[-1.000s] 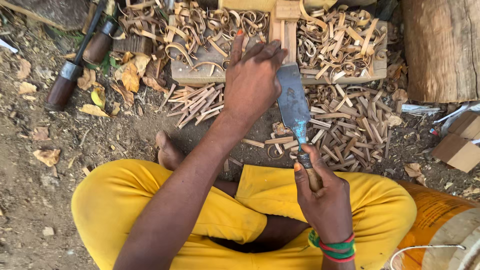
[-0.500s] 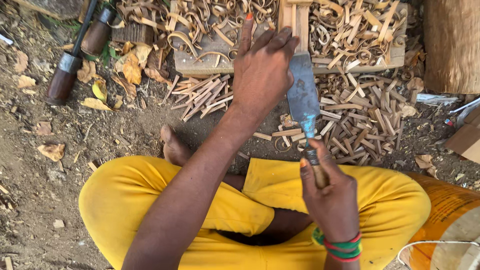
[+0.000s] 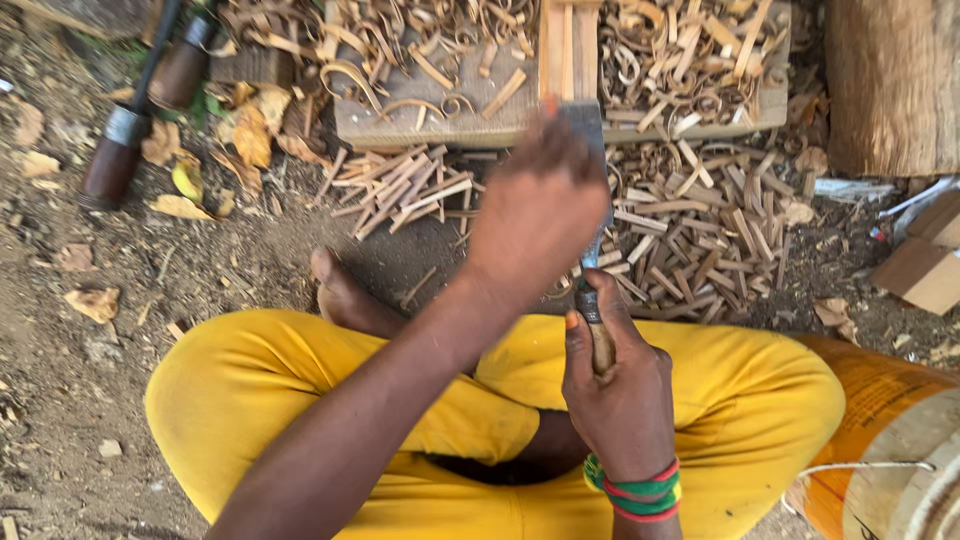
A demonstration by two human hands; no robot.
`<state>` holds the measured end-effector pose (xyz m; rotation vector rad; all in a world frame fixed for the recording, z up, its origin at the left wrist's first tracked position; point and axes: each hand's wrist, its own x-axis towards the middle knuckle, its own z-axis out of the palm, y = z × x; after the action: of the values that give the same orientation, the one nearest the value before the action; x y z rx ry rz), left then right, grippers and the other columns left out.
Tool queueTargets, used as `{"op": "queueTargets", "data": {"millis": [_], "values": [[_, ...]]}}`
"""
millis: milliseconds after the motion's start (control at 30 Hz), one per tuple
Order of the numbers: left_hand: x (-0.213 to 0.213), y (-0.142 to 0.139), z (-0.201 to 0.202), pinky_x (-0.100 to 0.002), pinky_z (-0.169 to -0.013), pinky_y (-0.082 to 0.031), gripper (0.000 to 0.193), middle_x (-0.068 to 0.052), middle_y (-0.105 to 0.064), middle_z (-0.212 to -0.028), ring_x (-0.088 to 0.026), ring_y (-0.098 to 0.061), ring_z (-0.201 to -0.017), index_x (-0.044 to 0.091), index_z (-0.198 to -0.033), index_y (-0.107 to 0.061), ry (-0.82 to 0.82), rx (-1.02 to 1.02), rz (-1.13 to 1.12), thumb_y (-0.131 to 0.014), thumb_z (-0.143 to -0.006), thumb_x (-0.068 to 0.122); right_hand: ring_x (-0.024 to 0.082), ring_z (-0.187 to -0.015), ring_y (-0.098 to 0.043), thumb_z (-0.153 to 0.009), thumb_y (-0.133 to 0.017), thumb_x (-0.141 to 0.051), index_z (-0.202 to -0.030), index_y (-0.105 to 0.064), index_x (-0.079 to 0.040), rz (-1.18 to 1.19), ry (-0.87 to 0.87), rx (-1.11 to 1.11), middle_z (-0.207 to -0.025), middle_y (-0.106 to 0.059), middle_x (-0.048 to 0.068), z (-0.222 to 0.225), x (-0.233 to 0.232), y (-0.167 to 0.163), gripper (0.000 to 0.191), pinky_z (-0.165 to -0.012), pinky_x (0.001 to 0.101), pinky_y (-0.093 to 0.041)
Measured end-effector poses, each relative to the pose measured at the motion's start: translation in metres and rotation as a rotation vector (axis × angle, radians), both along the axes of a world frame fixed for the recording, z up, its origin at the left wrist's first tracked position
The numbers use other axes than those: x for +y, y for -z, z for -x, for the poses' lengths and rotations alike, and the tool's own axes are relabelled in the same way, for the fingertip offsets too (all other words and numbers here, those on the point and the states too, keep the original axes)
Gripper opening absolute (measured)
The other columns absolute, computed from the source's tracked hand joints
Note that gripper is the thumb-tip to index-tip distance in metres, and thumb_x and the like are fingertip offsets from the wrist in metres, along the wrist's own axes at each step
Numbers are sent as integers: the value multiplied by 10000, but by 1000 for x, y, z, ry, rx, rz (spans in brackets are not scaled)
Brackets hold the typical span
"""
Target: The person uses a chisel to shave pieces from a small wooden object held against a block on the ground, creating wood shavings.
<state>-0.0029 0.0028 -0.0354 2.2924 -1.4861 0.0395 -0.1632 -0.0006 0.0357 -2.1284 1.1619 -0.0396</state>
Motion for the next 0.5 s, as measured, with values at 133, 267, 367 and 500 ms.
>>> {"op": "queueTargets", "data": {"millis": [133, 267, 367, 500], "values": [[4, 5, 20, -427, -1131, -457, 392, -305, -711, -1178, -330, -711, -1125, -125, -1127, -713, 24, -49, 4, -651, -804, 88, 227, -428, -430, -943, -678, -169, -1374, -594, -91, -21, 37, 90, -535, -498, 176, -7, 2, 6, 446, -431, 367, -406], [-7, 15, 2, -409, -1152, -459, 334, -285, -710, -1225, -326, -704, -1168, -114, -1135, -714, -5, -72, 7, -657, -865, 74, 322, -822, -716, -985, -608, -94, -1379, -593, -25, 88, -85, -198, -881, -692, 232, -20, -3, 18, 400, -609, 357, -541], [-20, 17, -16, -406, -1134, -456, 378, -285, -702, -1233, -320, -693, -1178, -92, -1138, -717, -29, -64, 30, -654, -808, 80, 339, -763, -737, -961, -633, -88, -1397, -600, -9, 61, -20, -106, -861, -694, 263, -34, -11, 29, 444, -638, 388, -548], [-28, 23, -28, -405, -1143, -447, 390, -287, -703, -1207, -320, -684, -1194, -109, -1150, -714, -24, 23, 10, -649, -825, 96, 297, -968, -746, -995, -653, -85, -1420, -564, 26, 156, -74, -173, -1068, -706, 294, -44, -15, 39, 448, -791, 358, -572]]}}
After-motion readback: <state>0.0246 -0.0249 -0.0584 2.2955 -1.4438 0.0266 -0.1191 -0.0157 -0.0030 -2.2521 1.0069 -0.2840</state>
